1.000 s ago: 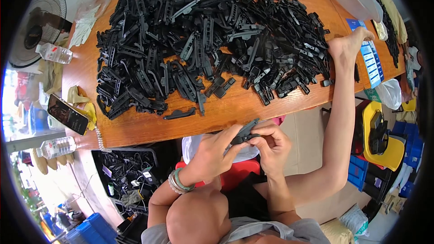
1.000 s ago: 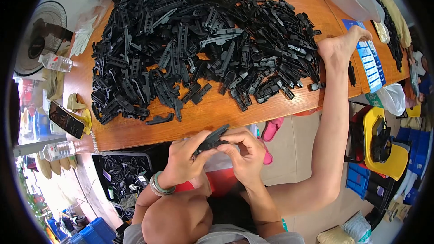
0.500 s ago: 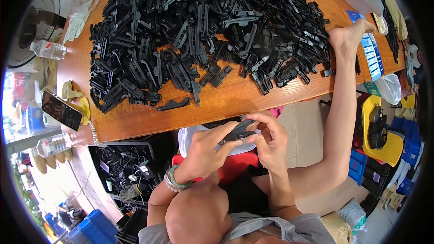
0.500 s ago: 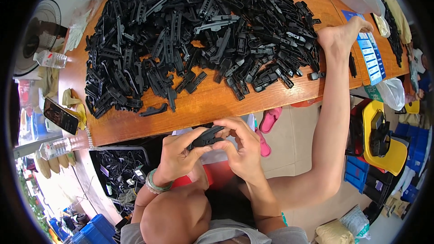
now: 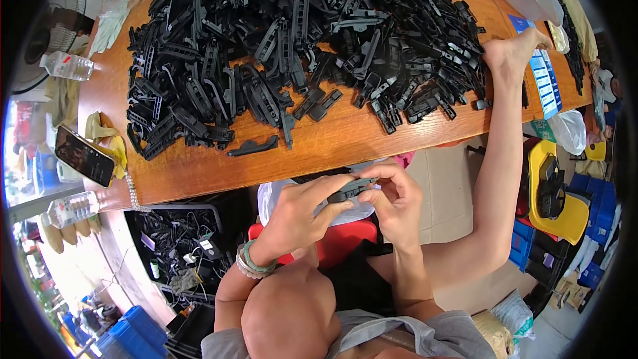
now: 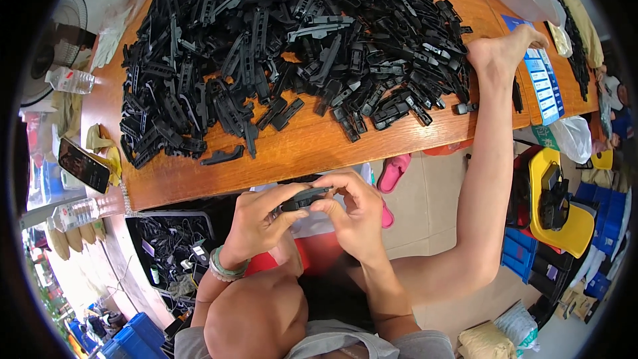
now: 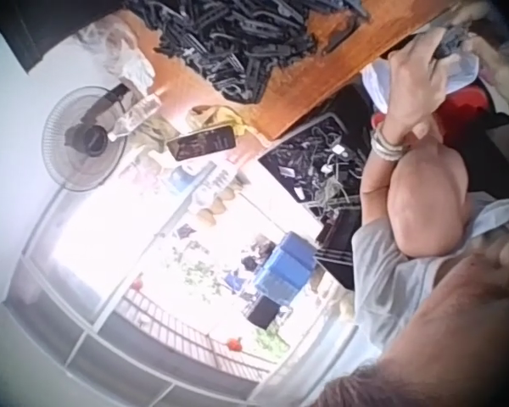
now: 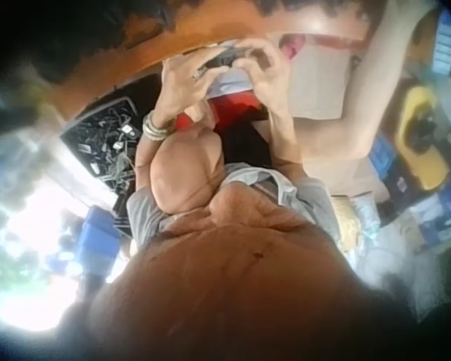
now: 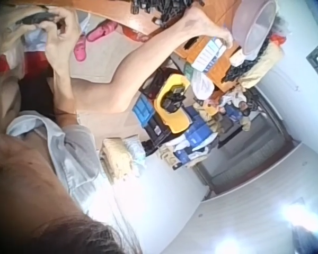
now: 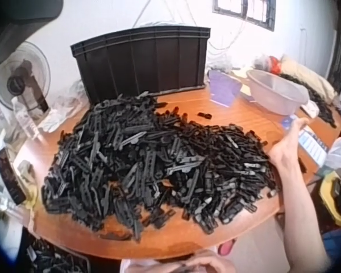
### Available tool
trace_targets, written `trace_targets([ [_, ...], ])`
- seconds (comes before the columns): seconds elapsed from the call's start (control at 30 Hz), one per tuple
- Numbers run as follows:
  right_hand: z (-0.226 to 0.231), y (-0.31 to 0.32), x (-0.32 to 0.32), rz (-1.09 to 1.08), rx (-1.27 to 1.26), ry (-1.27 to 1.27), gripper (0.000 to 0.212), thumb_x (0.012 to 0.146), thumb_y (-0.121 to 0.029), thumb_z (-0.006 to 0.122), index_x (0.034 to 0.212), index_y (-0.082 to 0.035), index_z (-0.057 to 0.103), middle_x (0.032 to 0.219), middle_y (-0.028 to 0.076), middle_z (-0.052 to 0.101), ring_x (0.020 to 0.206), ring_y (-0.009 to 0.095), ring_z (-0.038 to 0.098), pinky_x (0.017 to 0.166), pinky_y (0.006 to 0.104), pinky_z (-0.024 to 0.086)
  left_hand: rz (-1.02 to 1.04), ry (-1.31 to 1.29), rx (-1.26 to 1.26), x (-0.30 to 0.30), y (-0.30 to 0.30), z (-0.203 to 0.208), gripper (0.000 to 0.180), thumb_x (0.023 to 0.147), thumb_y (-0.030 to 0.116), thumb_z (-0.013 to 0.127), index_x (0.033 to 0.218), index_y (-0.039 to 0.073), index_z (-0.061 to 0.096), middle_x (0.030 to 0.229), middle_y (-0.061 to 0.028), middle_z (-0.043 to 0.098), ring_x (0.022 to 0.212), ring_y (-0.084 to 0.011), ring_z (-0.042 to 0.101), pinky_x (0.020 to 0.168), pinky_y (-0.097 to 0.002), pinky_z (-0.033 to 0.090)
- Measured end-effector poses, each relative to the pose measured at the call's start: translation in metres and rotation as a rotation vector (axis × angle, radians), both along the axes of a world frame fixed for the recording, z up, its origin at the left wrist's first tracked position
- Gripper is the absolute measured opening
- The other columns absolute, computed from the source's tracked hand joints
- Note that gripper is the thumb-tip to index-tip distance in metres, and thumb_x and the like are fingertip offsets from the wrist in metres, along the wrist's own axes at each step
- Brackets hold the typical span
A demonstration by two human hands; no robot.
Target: The person assembles plastic clips by taking pieces from the table, snapping them together by hand, and dropping the assembled parts into a bag.
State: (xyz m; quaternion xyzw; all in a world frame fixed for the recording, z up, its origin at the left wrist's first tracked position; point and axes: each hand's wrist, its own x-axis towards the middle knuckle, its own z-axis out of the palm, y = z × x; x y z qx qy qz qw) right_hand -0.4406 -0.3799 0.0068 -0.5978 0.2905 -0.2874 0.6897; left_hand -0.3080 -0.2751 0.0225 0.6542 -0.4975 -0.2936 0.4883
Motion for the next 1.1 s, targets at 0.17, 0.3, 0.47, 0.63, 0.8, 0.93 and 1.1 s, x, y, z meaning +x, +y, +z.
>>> trace_targets([
  [0.17,-0.006,-0.003,-0.003,0.031,0.050,0.003,0.026,0.070,0.007,0.068,0.094,0.001,0.063,0.089,0.007,0.060,0.074,0.011,0.055,0.068,0.0242,0.045,-0.021,0.042,0.086,0.003,0.002,0.002,0.032,0.076,0.009,0.069,0.106,0.001,0.060,0.092,-0.0148,0.065,0.075,-0.0297,0.064,0.065,-0.0334,0.051],
  [0.3,0.002,-0.015,0.001,0.254,-0.039,0.114,0.023,0.071,0.006,0.068,0.093,0.003,0.064,0.090,0.008,0.062,0.074,0.013,0.057,0.066,0.0255,0.046,0.086,-0.219,-0.031,0.017,0.003,0.003,0.034,0.072,0.004,0.071,0.104,0.000,0.062,0.085,-0.0138,0.066,0.071,-0.0221,0.065,0.062,-0.0293,0.050],
  [0.47,0.005,-0.026,0.020,-0.358,-0.619,0.310,0.011,0.074,0.003,0.067,0.084,0.000,0.064,0.079,0.009,0.058,0.068,0.022,0.055,0.059,0.0292,0.043,0.229,-0.504,-0.122,0.045,-0.032,0.013,0.020,0.076,0.000,0.065,0.096,-0.001,0.062,0.087,-0.0152,0.063,0.074,-0.0268,0.064,0.062,-0.0325,0.050],
  [0.63,0.003,-0.041,0.041,-0.399,-0.866,0.496,0.012,0.070,-0.002,0.071,0.080,-0.001,0.064,0.076,0.009,0.051,0.071,0.025,0.050,0.063,0.0355,0.041,0.392,-0.803,-0.049,0.057,-0.046,0.007,0.016,0.079,-0.006,0.057,0.094,-0.002,0.061,0.092,-0.0127,0.060,0.068,-0.0253,0.059,0.060,-0.0304,0.048],
  [0.8,-0.005,-0.036,0.042,-0.395,-1.039,0.546,0.015,0.071,0.000,0.068,0.083,-0.002,0.059,0.088,0.008,0.054,0.082,0.027,0.050,0.072,0.0376,0.039,0.473,-0.637,-0.102,0.076,-0.021,0.002,0.024,0.075,-0.009,0.054,0.097,-0.003,0.058,0.097,-0.0125,0.056,0.073,-0.0283,0.059,0.062,-0.0330,0.048],
  [0.93,-0.008,-0.027,0.037,-0.415,-0.946,0.369,0.019,0.073,0.003,0.064,0.089,-0.002,0.056,0.094,0.011,0.056,0.087,0.028,0.051,0.075,0.0351,0.041,0.414,-0.617,-0.048,0.090,-0.023,0.002,0.022,0.077,-0.008,0.056,0.097,-0.001,0.061,0.099,-0.0109,0.055,0.067,-0.0222,0.055,0.060,-0.0300,0.046],
  [1.1,0.001,-0.015,0.036,-0.357,-0.682,0.252,0.015,0.078,0.005,0.061,0.091,0.000,0.057,0.089,0.011,0.057,0.081,0.023,0.055,0.069,0.0309,0.043,0.278,-0.795,-0.038,0.101,-0.032,0.004,0.017,0.077,-0.005,0.062,0.092,0.002,0.065,0.094,-0.0075,0.055,0.062,-0.0160,0.051,0.057,-0.0272,0.044],
])
